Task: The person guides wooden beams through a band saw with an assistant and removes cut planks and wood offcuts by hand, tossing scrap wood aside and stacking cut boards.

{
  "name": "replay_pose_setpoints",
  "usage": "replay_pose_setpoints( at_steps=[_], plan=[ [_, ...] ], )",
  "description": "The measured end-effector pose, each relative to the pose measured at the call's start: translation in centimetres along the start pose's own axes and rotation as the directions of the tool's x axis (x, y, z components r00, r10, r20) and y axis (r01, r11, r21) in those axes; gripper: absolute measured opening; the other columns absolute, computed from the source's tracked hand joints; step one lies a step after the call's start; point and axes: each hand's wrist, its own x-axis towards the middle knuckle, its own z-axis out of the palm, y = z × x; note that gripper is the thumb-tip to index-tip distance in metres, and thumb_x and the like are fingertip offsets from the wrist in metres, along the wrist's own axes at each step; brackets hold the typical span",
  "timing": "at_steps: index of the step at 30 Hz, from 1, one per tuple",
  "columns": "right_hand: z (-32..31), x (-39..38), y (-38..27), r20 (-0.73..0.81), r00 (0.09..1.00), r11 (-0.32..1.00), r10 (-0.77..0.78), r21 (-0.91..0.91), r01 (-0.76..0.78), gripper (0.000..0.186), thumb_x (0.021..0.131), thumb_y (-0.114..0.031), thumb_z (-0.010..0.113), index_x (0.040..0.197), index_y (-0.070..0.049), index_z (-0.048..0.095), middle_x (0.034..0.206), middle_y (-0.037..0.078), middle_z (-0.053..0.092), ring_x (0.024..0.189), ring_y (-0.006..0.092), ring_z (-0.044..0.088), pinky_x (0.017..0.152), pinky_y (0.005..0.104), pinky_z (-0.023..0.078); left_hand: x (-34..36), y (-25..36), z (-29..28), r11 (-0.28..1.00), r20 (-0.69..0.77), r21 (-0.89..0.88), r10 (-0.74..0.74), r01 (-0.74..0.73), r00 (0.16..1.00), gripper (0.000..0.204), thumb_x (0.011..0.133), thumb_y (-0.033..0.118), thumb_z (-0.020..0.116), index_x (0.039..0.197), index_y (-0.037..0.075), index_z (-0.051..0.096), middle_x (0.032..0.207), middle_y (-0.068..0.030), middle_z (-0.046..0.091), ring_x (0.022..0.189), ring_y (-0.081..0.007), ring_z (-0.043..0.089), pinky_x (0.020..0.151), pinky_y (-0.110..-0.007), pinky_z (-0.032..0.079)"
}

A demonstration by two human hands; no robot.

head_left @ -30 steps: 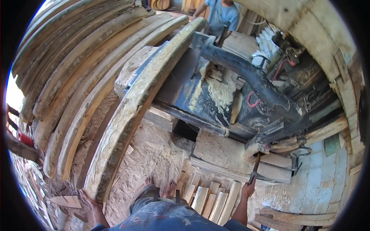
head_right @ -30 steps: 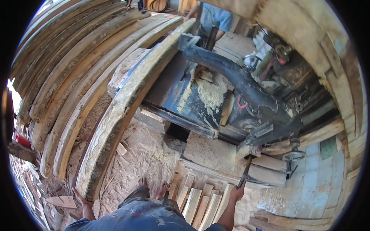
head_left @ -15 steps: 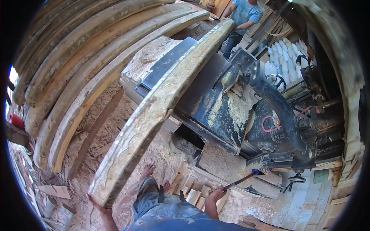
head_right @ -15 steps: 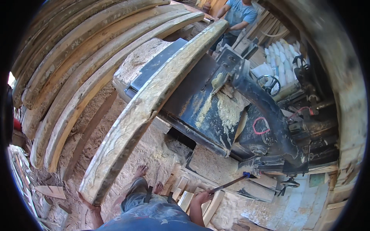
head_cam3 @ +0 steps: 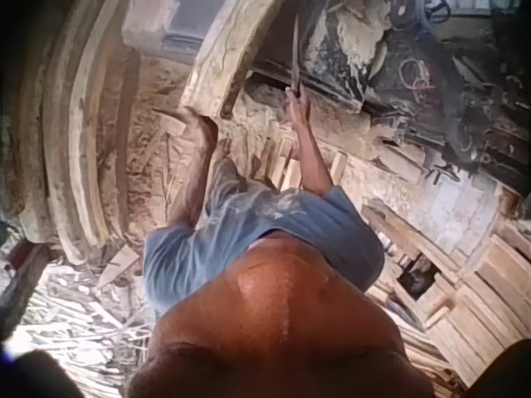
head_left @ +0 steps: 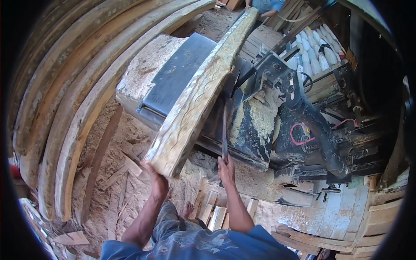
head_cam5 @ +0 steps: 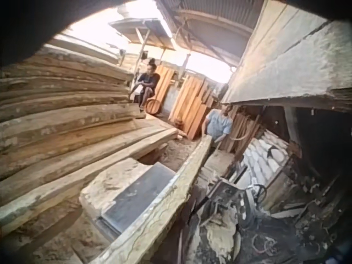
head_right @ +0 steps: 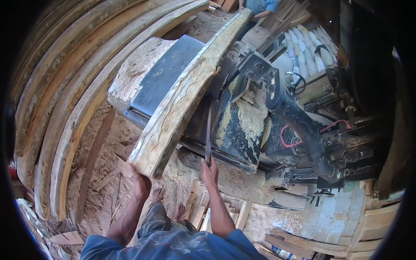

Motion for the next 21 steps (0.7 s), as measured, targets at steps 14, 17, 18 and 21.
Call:
replay_pose_setpoints(
  at_steps=[14,17,18,21],
  plan=[
    [-0.5,4.7,-12.4,0.041,0.996,0.782,0.079,0.617,-0.088,0.014,0.086,-0.022,0.053,0.089,-0.012,0.044,0.060,-0.003,0.043,0.039,0.0047,0.038,0.030,0.0197,0.029,12.9,-3.2,4.2,0.923,0.256,0.383,-0.138,0.031,0.957,0.077,0.083,0.068,0.019,0.141,0.020,0.005,0.137,-0.0196,0.029,0.128,-0.0294,0.029,0.106,-0.041,0.016],
    [1.6,3.7,-9.0,-0.077,0.994,0.897,-0.073,0.430,0.099,0.015,0.087,-0.023,0.051,0.087,-0.012,0.041,0.058,-0.002,0.042,0.037,0.0059,0.037,0.030,0.0205,0.029,9.1,-2.5,-6.0,0.833,0.092,0.523,-0.267,0.181,0.959,0.073,0.085,0.065,0.018,0.138,0.016,0.025,0.120,-0.0165,0.052,0.114,-0.0288,0.047,0.099,-0.040,0.028],
    [2.4,2.7,-6.9,-0.100,0.994,0.923,-0.052,0.374,0.086,0.016,0.086,-0.024,0.051,0.085,-0.011,0.042,0.056,-0.002,0.041,0.035,0.0064,0.036,0.029,0.0213,0.029,7.2,-2.6,-9.6,0.779,0.010,0.581,-0.297,0.236,0.955,0.077,0.083,0.068,0.018,0.137,0.014,0.029,0.116,-0.0174,0.055,0.107,-0.0270,0.052,0.095,-0.038,0.033],
    [2.8,-1.6,2.1,0.016,0.998,0.983,0.064,0.172,-0.066,0.016,0.085,-0.025,0.053,0.085,-0.011,0.045,0.055,-0.002,0.041,0.036,0.0068,0.036,0.031,0.0232,0.029,1.0,-3.7,-24.1,0.466,-0.237,0.746,-0.483,0.476,0.843,0.083,0.081,0.071,0.021,0.136,0.010,0.029,0.112,-0.0177,0.056,0.099,-0.0264,0.055,0.087,-0.039,0.038]
  ],
)
